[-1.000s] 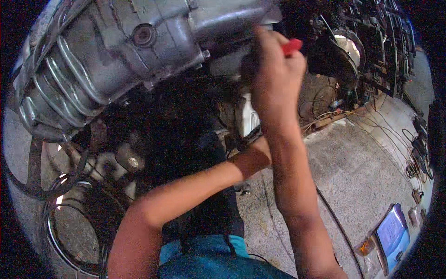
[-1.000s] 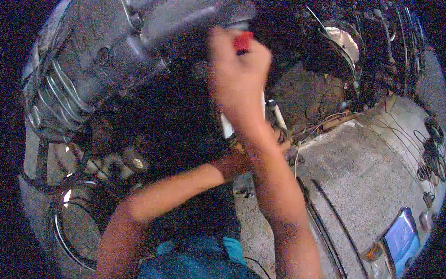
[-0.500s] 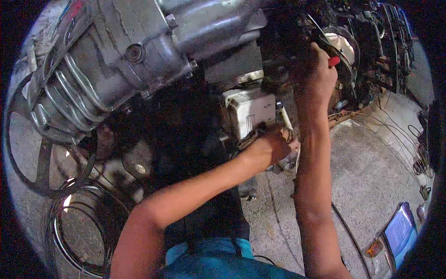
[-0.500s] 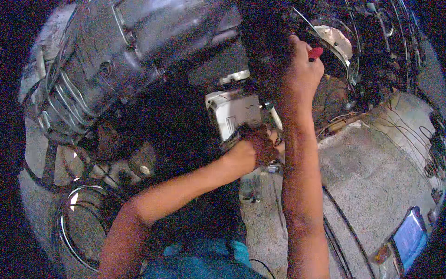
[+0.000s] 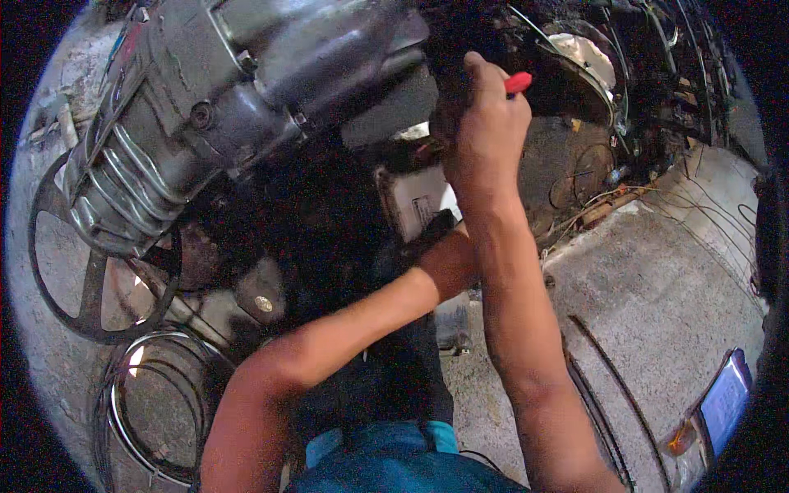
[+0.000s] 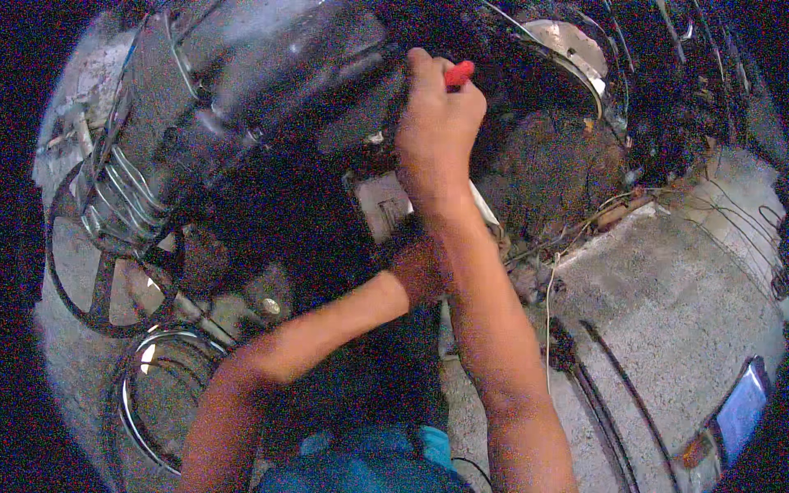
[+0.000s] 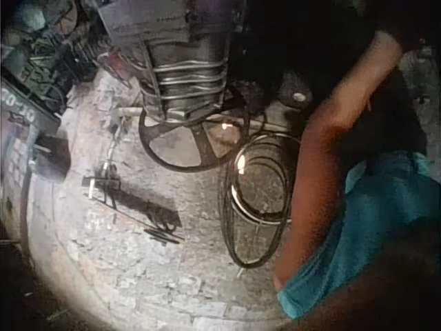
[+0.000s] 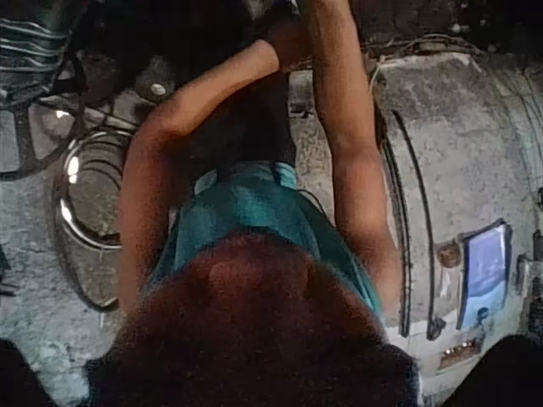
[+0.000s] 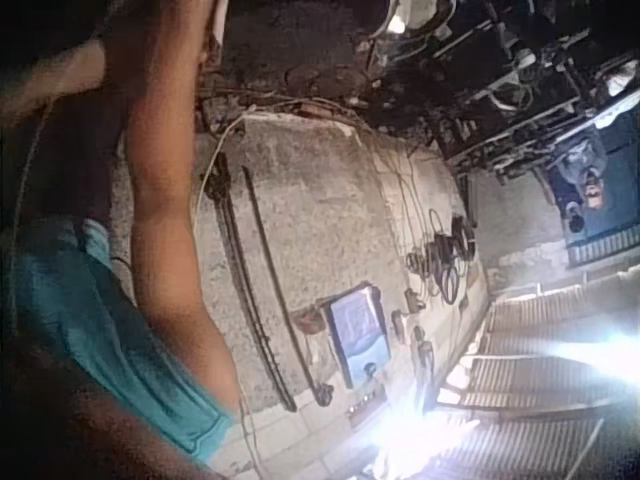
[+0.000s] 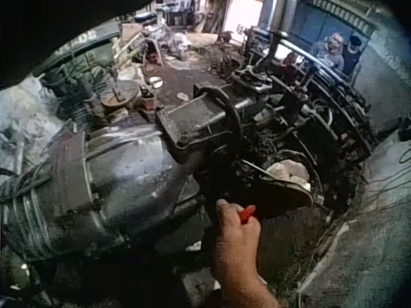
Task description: The recorder is cleaning and marking a white control or electrical box attached to a large metal lathe.
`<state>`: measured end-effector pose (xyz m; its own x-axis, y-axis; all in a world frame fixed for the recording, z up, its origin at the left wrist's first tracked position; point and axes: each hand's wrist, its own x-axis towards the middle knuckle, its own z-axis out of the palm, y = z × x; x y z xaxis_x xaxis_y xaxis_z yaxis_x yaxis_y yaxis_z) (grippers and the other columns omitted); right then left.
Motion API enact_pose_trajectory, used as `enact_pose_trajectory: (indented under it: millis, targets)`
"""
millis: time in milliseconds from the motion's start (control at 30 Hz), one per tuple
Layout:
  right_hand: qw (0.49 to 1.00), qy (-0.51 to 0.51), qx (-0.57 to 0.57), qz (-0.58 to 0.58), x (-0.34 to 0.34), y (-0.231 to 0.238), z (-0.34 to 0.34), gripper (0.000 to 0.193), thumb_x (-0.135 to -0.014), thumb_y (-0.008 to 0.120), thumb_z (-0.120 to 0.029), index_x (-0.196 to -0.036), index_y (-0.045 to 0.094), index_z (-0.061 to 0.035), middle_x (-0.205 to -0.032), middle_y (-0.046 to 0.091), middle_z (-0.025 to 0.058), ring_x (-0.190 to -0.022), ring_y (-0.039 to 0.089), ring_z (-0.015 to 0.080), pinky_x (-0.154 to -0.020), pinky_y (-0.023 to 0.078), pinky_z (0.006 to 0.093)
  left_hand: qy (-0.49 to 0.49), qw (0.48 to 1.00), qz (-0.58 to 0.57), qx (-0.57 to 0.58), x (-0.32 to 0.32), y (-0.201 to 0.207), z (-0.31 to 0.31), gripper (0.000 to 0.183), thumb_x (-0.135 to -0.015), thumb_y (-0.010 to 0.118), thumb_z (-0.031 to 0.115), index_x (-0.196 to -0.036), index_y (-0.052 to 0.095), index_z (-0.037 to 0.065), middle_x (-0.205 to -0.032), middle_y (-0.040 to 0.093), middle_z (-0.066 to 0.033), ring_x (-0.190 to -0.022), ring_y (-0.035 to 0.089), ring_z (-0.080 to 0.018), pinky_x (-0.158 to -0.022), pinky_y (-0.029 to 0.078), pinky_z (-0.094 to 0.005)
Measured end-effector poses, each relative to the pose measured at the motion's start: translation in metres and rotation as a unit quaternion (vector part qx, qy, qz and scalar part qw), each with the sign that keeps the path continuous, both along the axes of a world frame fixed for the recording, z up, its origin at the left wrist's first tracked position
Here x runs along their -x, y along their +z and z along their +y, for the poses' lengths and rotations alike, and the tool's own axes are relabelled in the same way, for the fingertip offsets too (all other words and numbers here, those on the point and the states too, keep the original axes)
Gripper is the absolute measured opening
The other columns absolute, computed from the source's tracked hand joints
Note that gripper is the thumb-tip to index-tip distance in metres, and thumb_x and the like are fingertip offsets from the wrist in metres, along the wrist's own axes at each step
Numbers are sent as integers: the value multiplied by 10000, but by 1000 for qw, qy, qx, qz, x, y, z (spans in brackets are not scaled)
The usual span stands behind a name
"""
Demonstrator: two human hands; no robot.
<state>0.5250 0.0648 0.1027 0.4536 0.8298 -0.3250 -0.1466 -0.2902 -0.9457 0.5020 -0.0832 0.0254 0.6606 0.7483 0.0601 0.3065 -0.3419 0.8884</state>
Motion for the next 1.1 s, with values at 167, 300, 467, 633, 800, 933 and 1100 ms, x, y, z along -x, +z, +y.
enact_pose_trajectory:
  millis: [167,300,467,633,800,933,1100]
  targets:
    - [983,-150,18,104,-59,-3,-5,273,-936,617,-269,-722,553,-113,-644,524,-3,-537,503,119,-474,390,308,-76,979,75,-176,12,28,14,256,-837,557,171,-1020,682,42,-1005,648,-138,-943,642,-228,-885,452,-434]
    - [995,-68,-24,-64,-22,3,5,326,-929,647,-274,-673,561,-90,-604,468,-64,-533,392,63,-502,317,274,-75,997,3,-34,7,-1,-2,456,-950,455,224,-1391,482,111,-1432,514,-156,-1353,451,-298,-1196,264,-443]
    - [994,30,-65,-83,-4,2,-1,398,-953,617,-197,-610,506,-28,-544,482,-27,-541,389,77,-505,344,324,-99,991,-55,66,6,-15,-9,361,-939,527,214,-1275,618,119,-1308,601,-175,-1292,503,-378,-1163,305,-480]
    - [992,87,-77,-54,29,7,-17,398,-958,615,-172,-606,492,-32,-543,464,-46,-557,387,59,-505,333,305,-52,980,38,-188,18,-10,-18,418,-906,517,260,-1288,550,94,-1138,630,-185,-1161,593,-334,-1146,357,-524]
    - [999,32,-40,6,9,-2,-12,382,-952,628,-206,-624,525,-41,-598,484,-57,-574,394,73,-526,342,315,-109,990,76,-44,13,-10,-3,429,-923,504,256,-1335,508,136,-1258,578,-168,-1248,525,-342,-1168,309,-534]
    - [996,-4,-79,-45,-8,-8,-2,377,-953,629,-192,-627,517,-41,-593,473,-55,-573,375,67,-522,329,296,-154,944,136,-259,12,-11,-9,400,-910,500,229,-1278,598,109,-1383,555,-172,-1288,510,-320,-1117,353,-460]
    - [995,76,-20,64,42,-11,-28,384,-946,640,-230,-629,534,-42,-617,487,-47,-584,394,79,-533,341,303,-149,952,161,-213,21,-2,-8,409,-905,506,235,-1289,577,114,-1141,632,-134,-1240,535,-289,-1188,279,-535]
